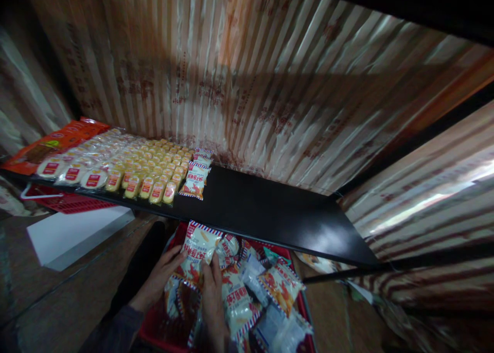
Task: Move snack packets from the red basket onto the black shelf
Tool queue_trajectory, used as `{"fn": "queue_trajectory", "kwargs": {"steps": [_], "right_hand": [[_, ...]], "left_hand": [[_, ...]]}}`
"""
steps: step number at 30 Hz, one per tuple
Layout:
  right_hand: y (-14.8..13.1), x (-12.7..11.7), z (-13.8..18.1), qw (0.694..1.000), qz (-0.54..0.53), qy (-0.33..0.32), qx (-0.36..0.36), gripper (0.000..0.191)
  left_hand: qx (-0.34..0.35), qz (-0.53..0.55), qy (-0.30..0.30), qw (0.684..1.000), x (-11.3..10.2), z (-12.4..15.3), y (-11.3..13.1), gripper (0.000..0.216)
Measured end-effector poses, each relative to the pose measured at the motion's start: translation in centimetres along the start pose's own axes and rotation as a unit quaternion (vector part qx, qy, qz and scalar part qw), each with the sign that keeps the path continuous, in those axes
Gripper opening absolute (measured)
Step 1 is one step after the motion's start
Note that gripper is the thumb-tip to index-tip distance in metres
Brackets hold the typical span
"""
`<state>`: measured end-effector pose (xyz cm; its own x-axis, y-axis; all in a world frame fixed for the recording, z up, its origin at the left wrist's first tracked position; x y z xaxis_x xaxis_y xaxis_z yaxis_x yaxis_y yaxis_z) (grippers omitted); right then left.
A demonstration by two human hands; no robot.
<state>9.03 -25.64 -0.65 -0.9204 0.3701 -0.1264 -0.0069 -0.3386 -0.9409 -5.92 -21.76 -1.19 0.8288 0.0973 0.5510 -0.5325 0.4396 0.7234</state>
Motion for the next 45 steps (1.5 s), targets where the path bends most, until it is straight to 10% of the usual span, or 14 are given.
{"fn": "queue_trajectory", "kwargs": {"steps": [12, 45], "right_hand": [[-1.6, 1.2, 0.5, 0.994, 0.111, -0.001, -0.023, 0.082], [-4.5, 3.6, -2.0, 0.979, 0.129, -0.003, -0.155, 0.044]], "left_hand": [[0.045, 0.005, -0.039, 0.998, 1.2, -0.5, 1.1, 0.054], [0.187, -0.065, 0.097, 0.975, 0.4, -1.7, 5.2, 0.043]]}}
Point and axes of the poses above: each hand's wrist, its own z-axis away from the middle knuckle, its own x-axis out of the palm, y = z × x, the point moved 8 cm from there along -z, towards the middle knuckle, and after that the axes turned 14 degrees about z, right-handed, at the moved point
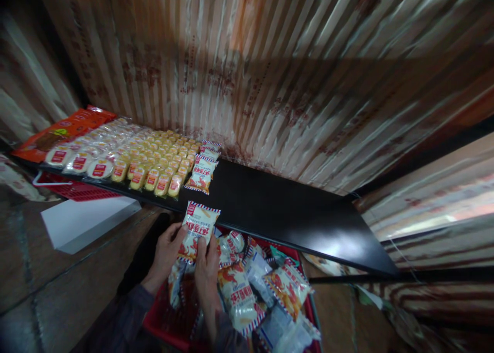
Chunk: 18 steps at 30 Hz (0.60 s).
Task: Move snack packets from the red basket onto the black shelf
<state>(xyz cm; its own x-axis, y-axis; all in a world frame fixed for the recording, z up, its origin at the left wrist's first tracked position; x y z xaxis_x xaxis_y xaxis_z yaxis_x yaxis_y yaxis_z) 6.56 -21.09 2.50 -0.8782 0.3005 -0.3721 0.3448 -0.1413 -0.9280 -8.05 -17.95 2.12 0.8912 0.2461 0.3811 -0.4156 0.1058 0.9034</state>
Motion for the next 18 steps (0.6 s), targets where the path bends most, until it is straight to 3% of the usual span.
{"fn": "queue_trajectory", "kwargs": {"steps": [18], "right_hand": [[-0.4, 1.2, -3.7, 1.0, 0.025, -0.015, -0.008, 0.05]], "left_hand": [[0.053, -0.031, 0.0, 0.998, 0.0, -3.3, 0.0, 0.04]]}}
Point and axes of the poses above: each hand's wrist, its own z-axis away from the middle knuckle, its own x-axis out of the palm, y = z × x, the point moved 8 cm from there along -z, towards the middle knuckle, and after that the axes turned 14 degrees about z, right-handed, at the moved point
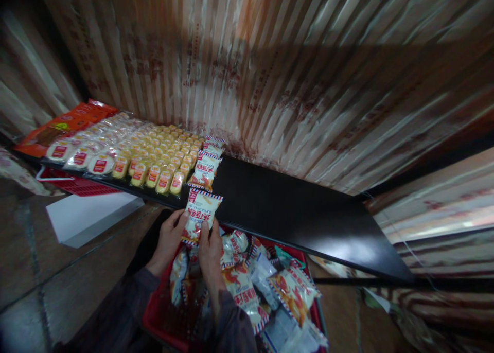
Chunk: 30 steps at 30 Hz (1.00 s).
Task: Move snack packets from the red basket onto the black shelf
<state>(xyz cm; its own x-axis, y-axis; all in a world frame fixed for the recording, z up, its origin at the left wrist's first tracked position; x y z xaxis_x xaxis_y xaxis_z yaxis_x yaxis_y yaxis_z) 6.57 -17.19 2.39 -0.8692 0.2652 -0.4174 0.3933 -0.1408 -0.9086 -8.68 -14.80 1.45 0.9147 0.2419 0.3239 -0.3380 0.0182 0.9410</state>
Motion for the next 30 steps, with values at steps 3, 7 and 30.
{"fn": "queue_trajectory", "kwargs": {"steps": [3, 7, 30], "right_hand": [[0.1, 0.1, -0.3, 1.0, -0.003, -0.003, -0.004, 0.05], [0.0, 0.0, -1.2, 1.0, 0.011, 0.003, -0.001, 0.05], [-1.3, 0.3, -5.9, 0.992, 0.084, 0.034, -0.092, 0.045]], "left_hand": [[0.014, -0.018, 0.008, 1.0, -0.3, -0.2, 0.1, 0.039], [0.047, -0.017, -0.009, 0.999, 0.0, -0.2, 0.5, 0.035], [0.133, -0.161, 0.0, 0.978, 1.2, -2.7, 1.5, 0.035]]}}
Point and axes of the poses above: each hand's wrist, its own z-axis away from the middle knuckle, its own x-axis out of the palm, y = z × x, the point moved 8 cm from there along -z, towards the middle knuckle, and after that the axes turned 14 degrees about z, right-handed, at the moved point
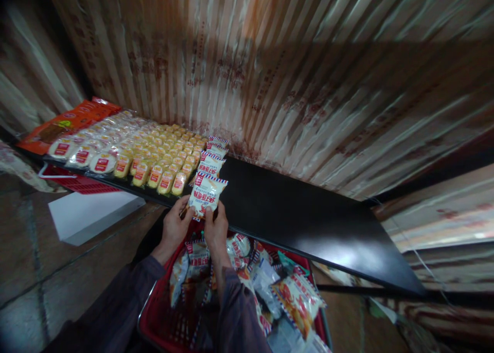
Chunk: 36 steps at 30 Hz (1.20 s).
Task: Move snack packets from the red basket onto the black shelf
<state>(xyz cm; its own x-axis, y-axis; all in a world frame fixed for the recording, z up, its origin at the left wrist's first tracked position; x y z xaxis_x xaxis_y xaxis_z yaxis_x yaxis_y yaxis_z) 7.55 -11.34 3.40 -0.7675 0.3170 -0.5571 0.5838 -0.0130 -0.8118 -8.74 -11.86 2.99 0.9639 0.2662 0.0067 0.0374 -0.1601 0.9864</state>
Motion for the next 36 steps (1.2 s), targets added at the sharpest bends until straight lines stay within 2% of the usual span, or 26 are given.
{"fn": "queue_trajectory", "kwargs": {"steps": [12, 21, 32, 36], "right_hand": [[0.6, 1.1, -1.6, 1.0, -0.002, 0.01, 0.008, 0.042], [-0.2, 1.3, -2.1, 1.0, 0.015, 0.02, 0.014, 0.044], [-0.2, 1.8, -3.0, 0.999, 0.021, 0.037, 0.004, 0.041], [-0.4, 1.9, -3.3, 0.999, 0.027, 0.04, 0.009, 0.042]], "left_hand": [[0.037, -0.045, -0.002, 0.998, 0.2, -1.3, 0.6, 0.034], [0.076, -0.08, 0.008, 0.994, 0.1, -1.7, 0.6, 0.036], [0.213, -0.153, 0.011, 0.965, 0.8, -0.9, 1.7, 0.035], [0.24, -0.173, -0.003, 0.955, 1.3, -0.8, 2.1, 0.037]]}}
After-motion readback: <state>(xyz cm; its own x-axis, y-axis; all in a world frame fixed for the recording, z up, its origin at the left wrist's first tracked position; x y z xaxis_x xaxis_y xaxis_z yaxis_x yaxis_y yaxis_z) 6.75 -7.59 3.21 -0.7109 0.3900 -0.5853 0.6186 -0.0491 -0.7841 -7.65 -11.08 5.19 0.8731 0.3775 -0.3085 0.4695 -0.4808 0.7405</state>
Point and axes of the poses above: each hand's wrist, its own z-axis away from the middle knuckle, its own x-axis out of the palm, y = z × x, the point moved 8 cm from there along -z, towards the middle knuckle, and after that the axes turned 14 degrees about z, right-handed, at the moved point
